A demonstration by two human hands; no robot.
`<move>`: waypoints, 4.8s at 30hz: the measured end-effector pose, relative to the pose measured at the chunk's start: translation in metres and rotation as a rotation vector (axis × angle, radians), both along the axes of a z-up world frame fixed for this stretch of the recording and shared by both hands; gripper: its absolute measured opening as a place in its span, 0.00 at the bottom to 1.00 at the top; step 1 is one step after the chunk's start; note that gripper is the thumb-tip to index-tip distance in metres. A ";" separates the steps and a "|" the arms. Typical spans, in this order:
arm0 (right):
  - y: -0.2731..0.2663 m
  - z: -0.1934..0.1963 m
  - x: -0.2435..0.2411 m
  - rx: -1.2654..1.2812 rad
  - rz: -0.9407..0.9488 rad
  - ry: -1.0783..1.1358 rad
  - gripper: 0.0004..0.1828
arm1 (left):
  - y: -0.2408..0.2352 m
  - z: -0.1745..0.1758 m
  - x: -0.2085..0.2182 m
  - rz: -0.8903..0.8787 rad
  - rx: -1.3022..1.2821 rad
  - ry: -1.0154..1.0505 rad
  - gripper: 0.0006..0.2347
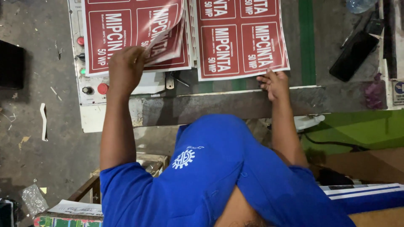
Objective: Manually inspecting, flipping, and stacking sheets of printed product labels at a workbench.
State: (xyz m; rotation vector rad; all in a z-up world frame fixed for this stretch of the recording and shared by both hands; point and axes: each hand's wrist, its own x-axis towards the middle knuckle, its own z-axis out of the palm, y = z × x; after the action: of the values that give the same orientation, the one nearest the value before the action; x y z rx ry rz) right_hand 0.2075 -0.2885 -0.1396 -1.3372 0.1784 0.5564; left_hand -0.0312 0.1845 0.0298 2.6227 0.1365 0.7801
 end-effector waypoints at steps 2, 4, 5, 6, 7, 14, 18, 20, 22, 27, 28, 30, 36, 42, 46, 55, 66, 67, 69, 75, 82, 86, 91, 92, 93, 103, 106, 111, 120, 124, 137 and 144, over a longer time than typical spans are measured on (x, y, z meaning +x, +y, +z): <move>0.000 0.000 0.005 -0.018 0.000 0.005 0.11 | -0.001 0.009 0.001 0.057 -0.007 -0.011 0.04; 0.001 0.003 0.004 -0.036 0.002 0.011 0.14 | -0.001 0.016 0.002 0.116 -0.014 -0.022 0.06; 0.001 0.007 0.001 -0.040 -0.018 0.002 0.18 | -0.001 0.017 0.003 0.182 -0.032 -0.032 0.07; -0.001 0.009 -0.004 -0.047 -0.038 -0.004 0.22 | -0.001 0.017 0.003 0.247 -0.052 -0.038 0.07; -0.001 0.007 -0.007 -0.049 -0.035 -0.002 0.22 | -0.004 0.013 0.004 0.250 -0.054 -0.036 0.07; 0.047 0.035 -0.050 -0.011 0.177 -0.088 0.23 | -0.074 0.011 0.015 -0.049 0.069 -0.229 0.04; 0.093 0.071 -0.073 0.038 0.547 -0.195 0.21 | -0.123 -0.022 0.028 -0.173 0.062 -0.150 0.07; 0.106 0.070 -0.082 0.168 0.581 -0.147 0.19 | -0.146 -0.021 0.027 -0.198 0.071 -0.087 0.08; 0.112 0.064 -0.087 0.295 0.612 -0.098 0.18 | -0.165 -0.023 0.029 -0.226 0.078 -0.027 0.10; 0.102 0.067 -0.084 0.114 0.270 -0.041 0.17 | -0.170 -0.014 0.025 -0.269 0.073 -0.064 0.12; 0.095 0.072 -0.082 0.113 0.271 -0.040 0.17 | -0.157 -0.020 0.021 -0.267 0.071 -0.063 0.12; 0.081 0.082 -0.077 -0.087 0.119 -0.087 0.18 | -0.132 -0.033 0.012 -0.201 0.052 0.022 0.13; -0.003 0.034 -0.056 -0.034 -0.033 -0.151 0.16 | -0.071 -0.002 -0.016 -0.116 0.195 0.147 0.30; -0.060 0.031 -0.055 -0.185 -0.079 -0.078 0.11 | -0.042 -0.027 -0.029 -0.030 0.326 0.097 0.08; -0.065 0.032 -0.059 -0.175 -0.057 -0.058 0.10 | -0.040 -0.019 -0.020 0.075 0.239 -0.001 0.05; -0.025 0.023 -0.038 -0.135 0.002 -0.093 0.13 | -0.040 -0.023 -0.006 0.174 0.084 -0.137 0.01; -0.004 0.022 -0.004 -0.193 -0.058 0.025 0.22 | -0.052 -0.040 -0.002 0.094 -0.021 -0.183 0.02; -0.004 0.015 -0.012 -0.193 -0.055 0.023 0.22 | -0.065 -0.030 -0.005 0.097 -0.020 -0.185 0.02; -0.002 0.005 -0.021 -0.125 0.025 0.006 0.24 | -0.090 -0.008 -0.005 -0.025 -0.089 -0.154 0.03; 0.065 0.047 -0.068 0.032 0.458 -0.074 0.22 | -0.154 -0.029 0.018 -0.231 -0.058 -0.073 0.08; 0.088 0.055 -0.081 0.175 0.392 -0.009 0.16 | -0.173 -0.026 0.028 -0.279 0.056 -0.115 0.13; 0.057 0.049 -0.072 0.122 0.256 -0.070 0.16 | -0.130 -0.055 0.029 -0.199 -0.032 -0.016 0.10; 0.012 0.049 -0.066 -0.037 0.029 -0.060 0.16 | -0.065 -0.050 0.023 -0.027 -0.009 0.067 0.10; -0.002 0.041 -0.062 0.021 0.018 -0.072 0.14 | -0.055 -0.041 0.021 -0.021 0.058 0.053 0.15; -0.015 0.032 -0.058 0.079 0.006 -0.085 0.12 | -0.046 -0.032 0.019 -0.016 0.125 0.039 0.20; -0.076 0.032 -0.074 -0.037 -0.119 -0.042 0.11 | -0.023 -0.025 0.013 -0.149 0.281 0.297 0.10; -0.081 0.028 -0.084 -0.093 -0.141 -0.032 0.09 | -0.020 -0.028 0.012 -0.174 0.323 0.224 0.08; -0.061 0.031 -0.098 -0.110 -0.108 -0.079 0.08 | -0.021 -0.015 0.010 -0.059 0.282 0.088 0.02; -0.010 0.012 -0.042 -0.081 -0.050 -0.104 0.09 | -0.016 0.005 0.001 -0.065 0.090 0.050 0.06; 0.013 0.019 -0.015 -0.054 -0.058 -0.091 0.09 | -0.019 0.013 0.001 -0.023 0.049 0.139 0.04; 0.039 0.031 -0.056 -0.082 0.191 -0.074 0.23 | -0.099 0.018 0.012 0.034 0.053 -0.285 0.05; 0.093 0.057 -0.081 0.159 0.686 -0.275 0.23 | -0.203 -0.032 0.025 -0.059 -0.044 -0.012 0.08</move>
State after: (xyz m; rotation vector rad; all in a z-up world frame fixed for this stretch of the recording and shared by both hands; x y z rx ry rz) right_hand 0.1261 -0.1953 -0.0822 -1.2893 -0.5612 0.9260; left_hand -0.0066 -0.0189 -0.0023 2.5682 0.0709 0.7646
